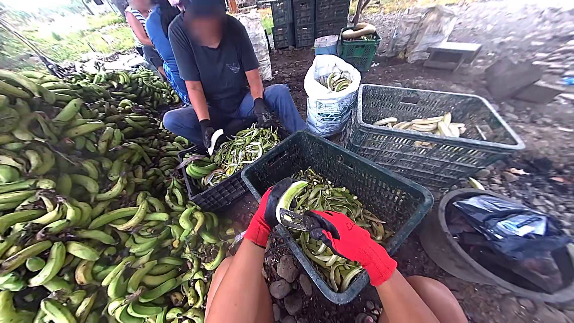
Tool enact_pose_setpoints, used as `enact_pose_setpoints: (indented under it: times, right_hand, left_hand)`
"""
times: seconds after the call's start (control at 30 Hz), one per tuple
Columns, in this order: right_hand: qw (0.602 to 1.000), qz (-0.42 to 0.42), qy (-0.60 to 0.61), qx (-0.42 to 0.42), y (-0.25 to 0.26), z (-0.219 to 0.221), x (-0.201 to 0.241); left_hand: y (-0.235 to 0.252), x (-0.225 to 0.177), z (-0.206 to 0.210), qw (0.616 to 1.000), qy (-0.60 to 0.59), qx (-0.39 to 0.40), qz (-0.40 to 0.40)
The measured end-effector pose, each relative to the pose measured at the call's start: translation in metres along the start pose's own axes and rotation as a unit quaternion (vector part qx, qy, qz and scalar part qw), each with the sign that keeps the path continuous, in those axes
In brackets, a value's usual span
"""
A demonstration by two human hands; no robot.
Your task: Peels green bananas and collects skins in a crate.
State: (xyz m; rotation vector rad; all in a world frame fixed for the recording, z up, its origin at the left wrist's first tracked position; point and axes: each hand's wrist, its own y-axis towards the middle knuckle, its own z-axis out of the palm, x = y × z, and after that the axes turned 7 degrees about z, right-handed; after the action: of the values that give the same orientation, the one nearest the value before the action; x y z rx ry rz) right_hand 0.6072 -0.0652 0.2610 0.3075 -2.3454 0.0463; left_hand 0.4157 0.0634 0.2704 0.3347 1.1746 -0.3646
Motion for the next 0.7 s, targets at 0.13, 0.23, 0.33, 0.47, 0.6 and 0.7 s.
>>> enact_pose_setpoints:
  times: [0.13,0.23,0.33,0.47,0.6,0.7]
  right_hand:
    - [0.997,0.071,-0.021,0.021,0.007,0.001,-0.005]
    - [0.974,0.206,-0.092,0.003,0.015,-0.005,0.004]
    - [0.943,0.308,-0.107,-0.063,0.023,-0.004,0.014]
    - [0.902,0.406,-0.055,-0.134,0.025,-0.015,0.007]
    - [0.881,0.446,0.015,-0.157,0.014,-0.040,-0.005]
    - [0.895,0.425,0.047,-0.130,0.008,-0.044,-0.001]
  left_hand:
    - [-0.005,0.002,0.009,0.997,0.052,0.044,0.039]
    - [-0.013,0.013,0.020,0.989,0.093,0.008,0.114]
    - [-0.014,0.027,0.031,0.979,0.124,-0.053,0.151]
    - [-0.016,0.029,0.045,0.981,0.123,-0.088,0.118]
    - [-0.011,0.027,0.040,0.970,0.159,-0.155,0.097]
    - [-0.005,0.030,0.021,0.958,0.231,-0.170,0.008]
